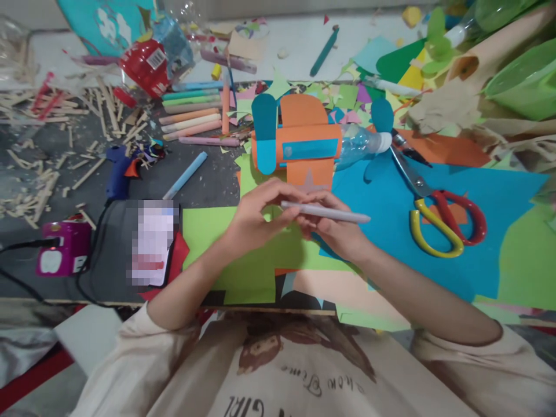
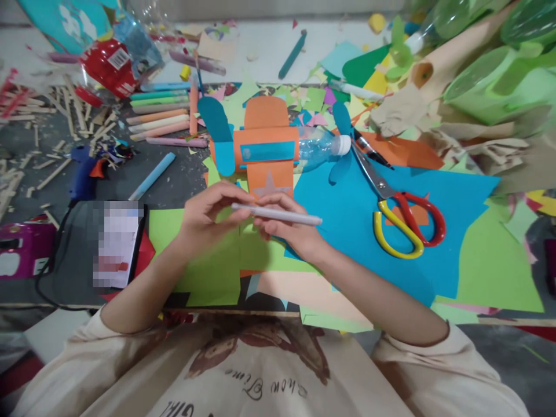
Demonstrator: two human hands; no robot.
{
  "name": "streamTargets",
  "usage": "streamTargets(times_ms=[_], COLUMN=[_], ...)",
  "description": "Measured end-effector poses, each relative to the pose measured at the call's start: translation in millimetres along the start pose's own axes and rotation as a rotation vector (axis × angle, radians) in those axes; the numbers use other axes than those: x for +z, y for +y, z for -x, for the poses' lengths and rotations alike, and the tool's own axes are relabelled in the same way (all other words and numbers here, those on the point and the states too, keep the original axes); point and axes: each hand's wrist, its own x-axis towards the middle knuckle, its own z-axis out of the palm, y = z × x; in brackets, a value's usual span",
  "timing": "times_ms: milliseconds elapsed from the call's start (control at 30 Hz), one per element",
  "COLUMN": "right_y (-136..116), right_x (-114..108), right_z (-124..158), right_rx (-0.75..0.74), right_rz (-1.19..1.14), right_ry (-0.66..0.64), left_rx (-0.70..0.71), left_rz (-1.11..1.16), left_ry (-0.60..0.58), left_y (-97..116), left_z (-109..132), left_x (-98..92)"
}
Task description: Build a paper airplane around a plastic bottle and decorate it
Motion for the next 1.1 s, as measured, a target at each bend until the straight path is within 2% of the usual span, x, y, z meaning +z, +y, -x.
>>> streamTargets(times_ms=[67,133,233,300,367,467,567,700,833,967,1033,1100], right_y=[4,6,8,7,5,3,3,4,4,1,0,0], right_x=[-4,-7,-8,-7,-5,-5,-6,-9,-9,-7,-6,-6], right_z=[1,2,3,3,4,4,6,8,9,7,6,5], right_rx=[-0.048,-0.112,-0.134,-0.111,-0.101,-0.123,-0.150,-0.147,-0.122,-0.107,-0.106,-0.115], right_rz=[0.021,0.042,0.072,0.089,0.102,0.132,0.177,0.234,0.254,0.245,0.247,0.238], right_ry=[-0.010,-0.003,0.022,0.051,0.081,0.105,0.081,0.073,0.079,0.071,0.054,0.037], left_rx=[-0.006,-0.004,-0.078,-0.203,-0.348,-0.349,-0.319,-0.391,-0.506,-0.700,-0.675,-0.608], left_rz=[-0.094,-0.227,-0.362,-0.454,-0.759,-1.027,-1.060,-1.189,-1.261,-1.225,-1.231,-1.265], left_ry=[0.094,0.304,0.422,0.361,0.301,0.315,0.269,0.144,0.028,-0.085,-0.139,-0.141], left_y=[16,27,22,9,-3,-8,-3,-2,-18,-37,-38,-30], left_z=[-2,-1,4,7,7,1,-15,-45,-71,-84,-86,-85], left_x=[-15.3,-37.7,-77.4,-101.7,-120.1,-134.0,-134.9,-131.4,-135.9,-150.8,-160.0,-167.5])
